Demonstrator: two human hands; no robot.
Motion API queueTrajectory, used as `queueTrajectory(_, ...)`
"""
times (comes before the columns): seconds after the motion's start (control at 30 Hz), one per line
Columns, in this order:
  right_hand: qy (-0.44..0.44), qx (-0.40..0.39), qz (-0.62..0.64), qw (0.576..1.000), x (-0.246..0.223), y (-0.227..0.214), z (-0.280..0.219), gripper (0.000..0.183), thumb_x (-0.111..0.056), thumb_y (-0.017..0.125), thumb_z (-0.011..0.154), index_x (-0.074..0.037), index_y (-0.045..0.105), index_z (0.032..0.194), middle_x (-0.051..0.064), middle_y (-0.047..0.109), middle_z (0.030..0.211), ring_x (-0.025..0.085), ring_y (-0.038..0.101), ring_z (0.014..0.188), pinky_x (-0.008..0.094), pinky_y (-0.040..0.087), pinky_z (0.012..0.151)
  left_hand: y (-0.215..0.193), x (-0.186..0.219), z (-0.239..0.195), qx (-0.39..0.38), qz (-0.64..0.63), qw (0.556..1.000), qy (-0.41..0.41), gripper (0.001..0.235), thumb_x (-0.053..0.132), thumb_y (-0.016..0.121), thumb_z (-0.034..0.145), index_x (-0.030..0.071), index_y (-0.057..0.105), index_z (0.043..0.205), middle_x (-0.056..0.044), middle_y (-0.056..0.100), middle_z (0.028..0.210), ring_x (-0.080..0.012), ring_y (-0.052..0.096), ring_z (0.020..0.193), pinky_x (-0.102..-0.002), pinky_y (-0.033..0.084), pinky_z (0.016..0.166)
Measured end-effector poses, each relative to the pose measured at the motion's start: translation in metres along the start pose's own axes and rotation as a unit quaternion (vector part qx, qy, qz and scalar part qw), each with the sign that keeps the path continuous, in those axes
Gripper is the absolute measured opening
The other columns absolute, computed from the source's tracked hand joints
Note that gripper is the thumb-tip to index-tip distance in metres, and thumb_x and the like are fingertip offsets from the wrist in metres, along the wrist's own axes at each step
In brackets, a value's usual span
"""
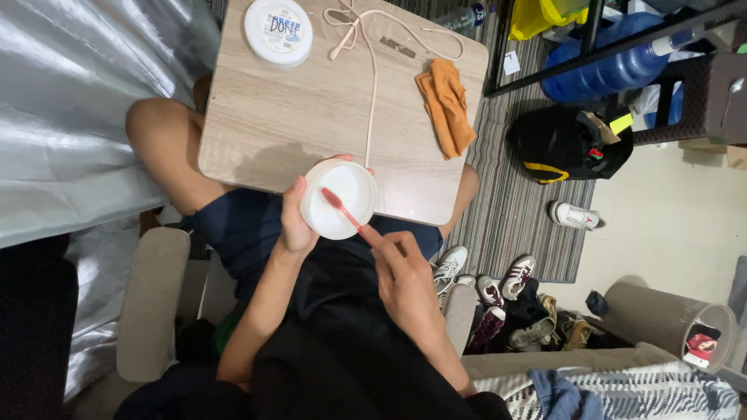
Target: Applying dye or a cleaning solution to a shoelace using a small brush
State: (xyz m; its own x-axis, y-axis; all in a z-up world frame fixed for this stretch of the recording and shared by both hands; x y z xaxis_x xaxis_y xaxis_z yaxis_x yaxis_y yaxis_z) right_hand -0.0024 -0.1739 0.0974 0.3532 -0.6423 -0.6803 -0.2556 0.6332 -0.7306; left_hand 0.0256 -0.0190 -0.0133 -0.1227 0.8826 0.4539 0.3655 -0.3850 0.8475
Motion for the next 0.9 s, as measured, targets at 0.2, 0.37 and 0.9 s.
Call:
queueTrajectory(0.2,-0.001,0.028,-0.006,1.000,0.005,0.001,0.003,0.032,-0.002,0.062,0.097,-0.011,0.073,0.126,0.010,0.062,0.093,0.033,0.071,0.072,0.037,0.059,0.061,0.020,0.010,-0.007,-0.142,0.123,0.982,0.035,0.081,0.059,0.032,0.096,-0.006,0.047,0.142,-0.027,0.067,0.119,-0.0269,0.068,0.109,-0.037,0.054,0.097)
queueTrajectory(0.37,-0.004,0.014,-0.022,1.000,0.010,-0.001,-0.002,0.032,-0.003,0.062,0.096,-0.014,0.074,0.124,0.010,0.064,0.092,0.034,0.071,0.070,0.039,0.059,0.058,0.042,0.026,-0.017,-0.137,0.128,0.981,0.047,0.080,0.056,0.034,0.096,-0.008,0.049,0.141,-0.023,0.066,0.115,-0.0250,0.067,0.103,-0.035,0.055,0.094)
queueTrajectory(0.9,0.006,0.032,-0.025,0.999,0.020,0.000,-0.001,0.033,-0.006,0.063,0.097,-0.019,0.074,0.126,0.006,0.063,0.092,0.030,0.071,0.067,0.037,0.059,0.055,0.029,0.016,-0.009,-0.024,0.071,0.997,0.014,0.068,0.052,0.040,0.100,-0.004,0.057,0.136,-0.026,0.070,0.113,-0.0285,0.070,0.093,-0.042,0.057,0.094)
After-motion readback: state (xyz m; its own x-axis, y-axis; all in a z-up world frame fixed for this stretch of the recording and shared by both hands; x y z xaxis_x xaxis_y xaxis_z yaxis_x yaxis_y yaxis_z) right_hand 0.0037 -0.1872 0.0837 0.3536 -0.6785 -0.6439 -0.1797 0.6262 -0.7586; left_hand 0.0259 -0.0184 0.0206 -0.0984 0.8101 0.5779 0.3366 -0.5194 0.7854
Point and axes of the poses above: each hand's wrist, its own z-axis towards the middle knuckle, its own y-axis out of the palm, x = y × z, the point moved 3 cm from there along z, towards the middle knuckle
